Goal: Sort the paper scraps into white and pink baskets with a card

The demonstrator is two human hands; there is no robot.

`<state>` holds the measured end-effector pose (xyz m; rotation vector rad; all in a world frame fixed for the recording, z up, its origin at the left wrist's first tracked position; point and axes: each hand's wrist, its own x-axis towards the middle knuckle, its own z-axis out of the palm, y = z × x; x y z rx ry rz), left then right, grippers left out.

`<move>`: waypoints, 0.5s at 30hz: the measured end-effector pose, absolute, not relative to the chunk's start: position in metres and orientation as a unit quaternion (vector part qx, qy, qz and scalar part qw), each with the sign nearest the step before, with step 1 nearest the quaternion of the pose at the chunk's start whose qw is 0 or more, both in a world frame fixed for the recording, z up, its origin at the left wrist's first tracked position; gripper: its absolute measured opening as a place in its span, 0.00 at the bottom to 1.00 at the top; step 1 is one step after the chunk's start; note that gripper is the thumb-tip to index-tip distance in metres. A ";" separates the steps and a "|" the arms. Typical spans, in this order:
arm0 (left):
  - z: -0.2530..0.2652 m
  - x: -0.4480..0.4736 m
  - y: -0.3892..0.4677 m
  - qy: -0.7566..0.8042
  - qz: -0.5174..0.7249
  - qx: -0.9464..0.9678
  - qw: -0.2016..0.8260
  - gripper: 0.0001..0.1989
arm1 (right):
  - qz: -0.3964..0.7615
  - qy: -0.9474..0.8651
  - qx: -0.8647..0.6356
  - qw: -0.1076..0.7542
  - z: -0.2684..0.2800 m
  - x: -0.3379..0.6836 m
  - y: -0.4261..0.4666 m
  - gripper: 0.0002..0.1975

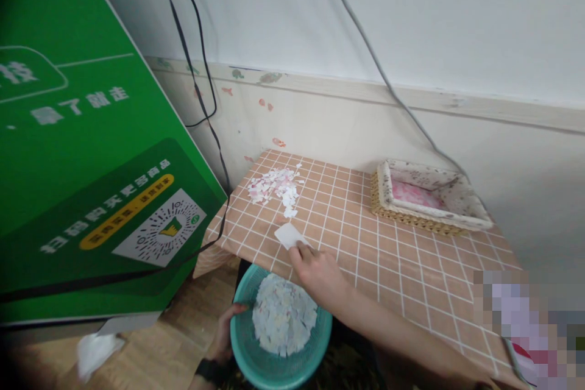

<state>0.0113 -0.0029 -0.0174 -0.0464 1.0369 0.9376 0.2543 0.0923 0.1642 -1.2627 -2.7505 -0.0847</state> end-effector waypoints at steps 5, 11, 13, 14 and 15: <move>-0.018 0.011 -0.003 0.482 0.439 -0.015 0.758 0.12 | 0.007 -0.849 -0.522 0.085 0.167 0.299 0.102 0.08; -0.019 0.011 -0.003 0.488 0.447 -0.016 0.749 0.09 | 0.049 -0.802 -0.557 0.212 0.181 0.304 0.134 0.14; -0.022 0.011 -0.003 0.488 0.444 -0.018 0.751 0.10 | 0.040 -0.830 -0.520 0.197 0.180 0.292 0.142 0.15; -0.023 0.011 -0.003 0.483 0.442 -0.018 0.755 0.11 | 0.034 -0.845 -0.501 0.184 0.178 0.285 0.145 0.15; -0.024 0.011 -0.004 0.477 0.442 -0.020 0.760 0.13 | 0.028 -0.858 -0.484 0.171 0.175 0.279 0.148 0.15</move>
